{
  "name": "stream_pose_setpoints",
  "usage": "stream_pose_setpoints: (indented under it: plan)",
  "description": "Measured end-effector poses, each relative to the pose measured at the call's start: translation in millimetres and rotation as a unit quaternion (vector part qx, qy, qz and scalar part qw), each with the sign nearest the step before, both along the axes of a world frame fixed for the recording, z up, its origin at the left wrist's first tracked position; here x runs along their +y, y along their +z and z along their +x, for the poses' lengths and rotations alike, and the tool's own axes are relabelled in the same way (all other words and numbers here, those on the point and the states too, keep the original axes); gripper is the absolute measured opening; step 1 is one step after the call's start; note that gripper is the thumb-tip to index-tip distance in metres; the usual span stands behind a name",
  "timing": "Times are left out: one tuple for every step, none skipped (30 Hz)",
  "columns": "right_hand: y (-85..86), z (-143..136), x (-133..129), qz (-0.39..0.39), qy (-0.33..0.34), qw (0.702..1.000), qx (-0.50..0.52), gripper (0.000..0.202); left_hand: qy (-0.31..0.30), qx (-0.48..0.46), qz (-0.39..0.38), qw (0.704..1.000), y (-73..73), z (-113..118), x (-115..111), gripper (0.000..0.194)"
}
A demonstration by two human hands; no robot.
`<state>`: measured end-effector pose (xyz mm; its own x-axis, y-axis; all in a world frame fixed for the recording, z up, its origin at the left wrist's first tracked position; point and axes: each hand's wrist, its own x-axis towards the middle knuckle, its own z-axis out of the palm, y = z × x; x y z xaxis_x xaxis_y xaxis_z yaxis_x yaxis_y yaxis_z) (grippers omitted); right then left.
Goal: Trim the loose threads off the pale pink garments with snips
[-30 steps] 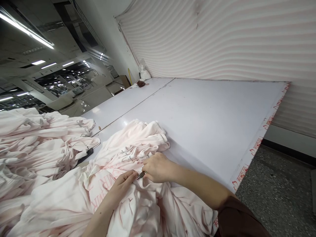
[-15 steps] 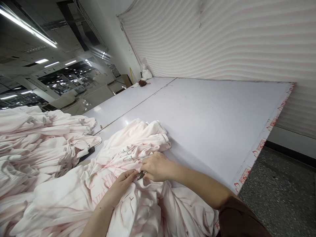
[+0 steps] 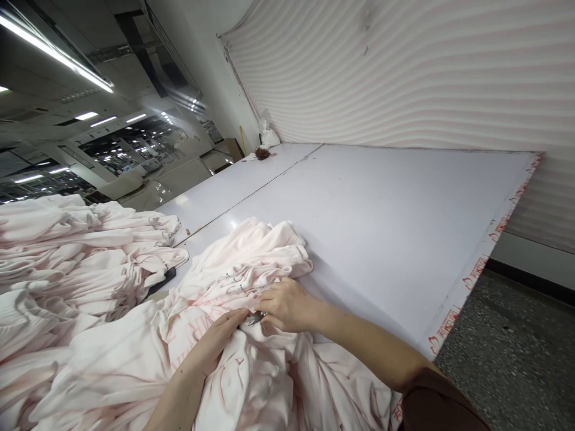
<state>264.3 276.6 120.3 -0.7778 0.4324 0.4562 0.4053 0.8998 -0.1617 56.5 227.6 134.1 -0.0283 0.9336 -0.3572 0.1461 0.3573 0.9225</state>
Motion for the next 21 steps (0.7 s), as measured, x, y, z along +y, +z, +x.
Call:
stream_pose_setpoints:
  plan:
    - [-0.6,0,0,0.004,0.002,1.0,0.002,0.024,0.003,-0.012,-0.006,1.0,-1.4,-1,0,0.04]
    - [-0.9,0,0,0.005,0.004,1.0,0.002,0.024,0.0,-0.024,-0.012,1.0,-2.7,-2,1,0.042]
    - [-0.9,0,0,0.005,0.004,1.0,0.001,0.023,-0.01,-0.033,-0.017,0.999,-3.9,-3,1,0.043]
    - [-0.5,0,0,0.002,0.004,1.0,-0.003,0.023,-0.026,-0.039,-0.021,0.999,-4.9,-4,1,0.044]
    - [0.2,0,0,-0.004,0.002,1.0,-0.007,0.022,-0.042,-0.04,-0.022,0.998,-5.8,-4,2,0.043]
    - [1.2,0,-1,-0.011,0.0,1.0,-0.011,0.021,-0.053,-0.037,-0.023,0.998,-6.5,-5,2,0.042]
    - [2.2,1,-1,-0.019,-0.004,1.0,-0.016,0.02,-0.054,-0.033,-0.022,0.998,-7.1,-5,2,0.041]
    - [3.3,1,-1,-0.027,-0.007,0.999,-0.02,0.02,-0.048,-0.03,-0.02,0.998,-7.5,-6,2,0.04]
    - [4.3,1,-2,-0.034,-0.01,0.999,-0.023,0.02,-0.042,-0.031,-0.017,0.998,-7.8,-6,2,0.038]
    - [5.3,1,-2,-0.039,-0.011,0.999,-0.027,0.02,-0.041,-0.035,-0.014,0.998,-7.9,-6,2,0.035]
    - [6.3,1,-2,-0.043,-0.012,0.999,-0.031,0.02,-0.046,-0.041,-0.013,0.998,-7.8,-7,2,0.032]
    - [7.3,2,-2,-0.045,-0.011,0.998,-0.034,0.02,-0.053,-0.044,-0.014,0.998,-7.6,-7,2,0.03]
    - [8.5,2,-2,-0.046,-0.01,0.998,-0.037,0.019,-0.06,-0.045,-0.015,0.997,-7.3,-7,2,0.028]
    - [10.0,2,-2,-0.048,-0.008,0.998,-0.043,0.019,-0.064,-0.04,-0.014,0.997,-7.1,-7,2,0.027]
    - [11.7,2,-2,-0.049,-0.007,0.998,-0.049,0.019,-0.065,-0.025,-0.007,0.998,-7.0,-6,2,0.028]
    - [13.8,3,-2,-0.049,-0.005,0.997,-0.056,0.018,-0.065,-0.006,0.003,0.998,-7.1,-6,2,0.029]
    - [16.2,3,-2,-0.048,-0.004,0.997,-0.063,0.018,-0.072,0.016,0.016,0.997,-7.4,-5,3,0.031]
    - [18.6,3,-2,-0.046,-0.003,0.996,-0.07,0.017,-0.083,0.035,0.028,0.996,-8.0,-4,3,0.033]
    - [21.1,2,-2,-0.043,-0.001,0.996,-0.077,0.016,-0.095,0.05,0.037,0.994,-8.8,-3,4,0.036]
    - [23.4,2,-2,-0.04,0.002,0.996,-0.083,0.015,-0.103,0.062,0.044,0.992,-9.7,-2,4,0.038]
    - [25.5,1,-1,-0.036,0.005,0.995,-0.089,0.015,-0.108,0.068,0.046,0.991,-10.7,-2,5,0.039]
